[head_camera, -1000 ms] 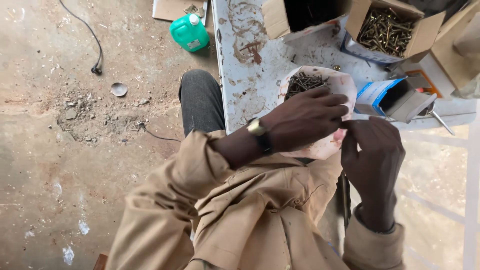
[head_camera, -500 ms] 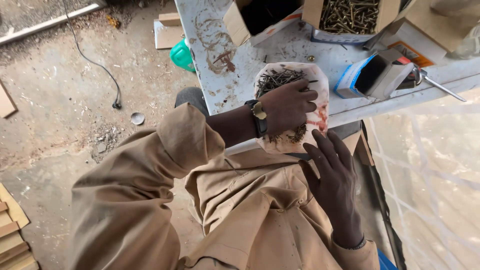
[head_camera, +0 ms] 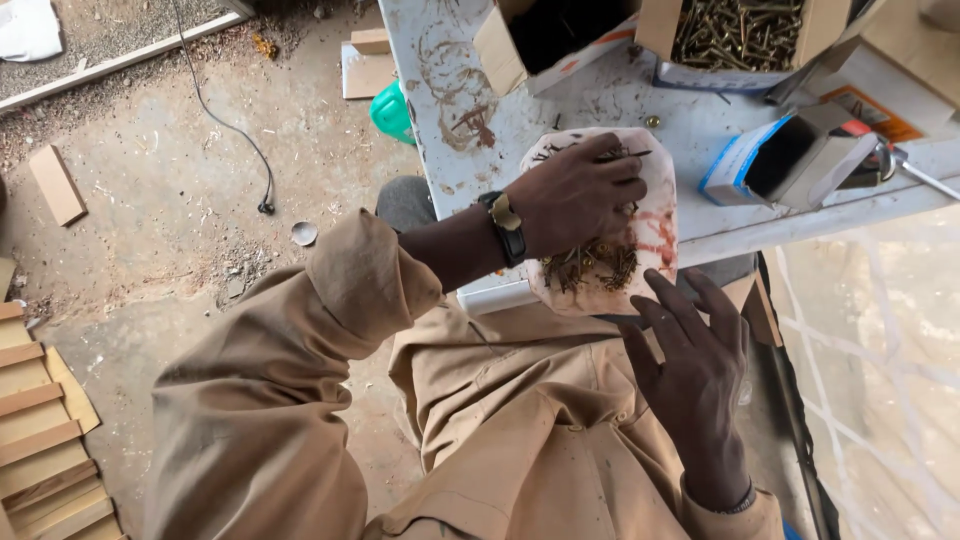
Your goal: Sorting through a tray of nails by hand on a workshop table
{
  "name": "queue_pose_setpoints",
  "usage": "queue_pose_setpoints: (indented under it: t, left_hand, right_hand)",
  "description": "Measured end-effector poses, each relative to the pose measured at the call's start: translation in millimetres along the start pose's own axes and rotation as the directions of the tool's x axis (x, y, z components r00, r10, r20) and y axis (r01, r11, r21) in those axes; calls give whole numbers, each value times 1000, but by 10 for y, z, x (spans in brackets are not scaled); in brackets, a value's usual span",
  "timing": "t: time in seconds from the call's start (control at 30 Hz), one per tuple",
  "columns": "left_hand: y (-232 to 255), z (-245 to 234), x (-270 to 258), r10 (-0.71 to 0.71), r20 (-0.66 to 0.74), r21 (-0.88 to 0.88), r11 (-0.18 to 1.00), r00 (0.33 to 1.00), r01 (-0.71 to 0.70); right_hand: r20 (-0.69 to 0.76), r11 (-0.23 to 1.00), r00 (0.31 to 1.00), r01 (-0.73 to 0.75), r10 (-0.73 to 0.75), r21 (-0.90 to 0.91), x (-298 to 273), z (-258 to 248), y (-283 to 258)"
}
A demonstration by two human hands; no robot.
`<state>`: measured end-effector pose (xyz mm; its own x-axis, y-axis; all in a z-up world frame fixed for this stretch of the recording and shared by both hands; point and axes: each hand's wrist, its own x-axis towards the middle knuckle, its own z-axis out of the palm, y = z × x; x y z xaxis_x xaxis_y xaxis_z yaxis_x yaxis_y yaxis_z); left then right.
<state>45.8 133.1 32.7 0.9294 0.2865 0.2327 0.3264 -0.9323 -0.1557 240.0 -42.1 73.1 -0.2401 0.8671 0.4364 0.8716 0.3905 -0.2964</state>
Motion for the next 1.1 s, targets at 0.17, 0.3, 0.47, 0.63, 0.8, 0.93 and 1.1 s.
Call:
queue_pose_setpoints:
  t: [0.17,0.3,0.47,0.63,0.8,0.93,1.1]
  left_hand:
    - [-47,-89,46,-110,-8,-292,951,994,103]
    - [-29,-186,23,-56,4,-190,980,998,55]
    - [-55,-220,-52,14,46,-63,998,999,-11]
    - [-4,-7,-226,-84,-104,46,995,991,89]
    - [-6,-67,-258,-133,-45,-78,989,990,129]
    - [110,82,-254,-199,-215,-14,980,956,200]
    - [41,-45,-239,-206,-87,-168,967,975,190]
  right_hand:
    - [72,987,990,127,-120,-98,238,-191,-33]
    - [216,981,956,190,-196,51,485,-285,38]
    - [337,883,848,461,-409,-88,945,-167,88]
    - [609,762,669,628,-425,-159,980,293,303]
    - [672,750,699,576,-244,-326,1073,668,384]
    - [651,747,698,596,-299,-296,1066,646,407]
    - [544,789,735,582,-406,-198,943,750,577]
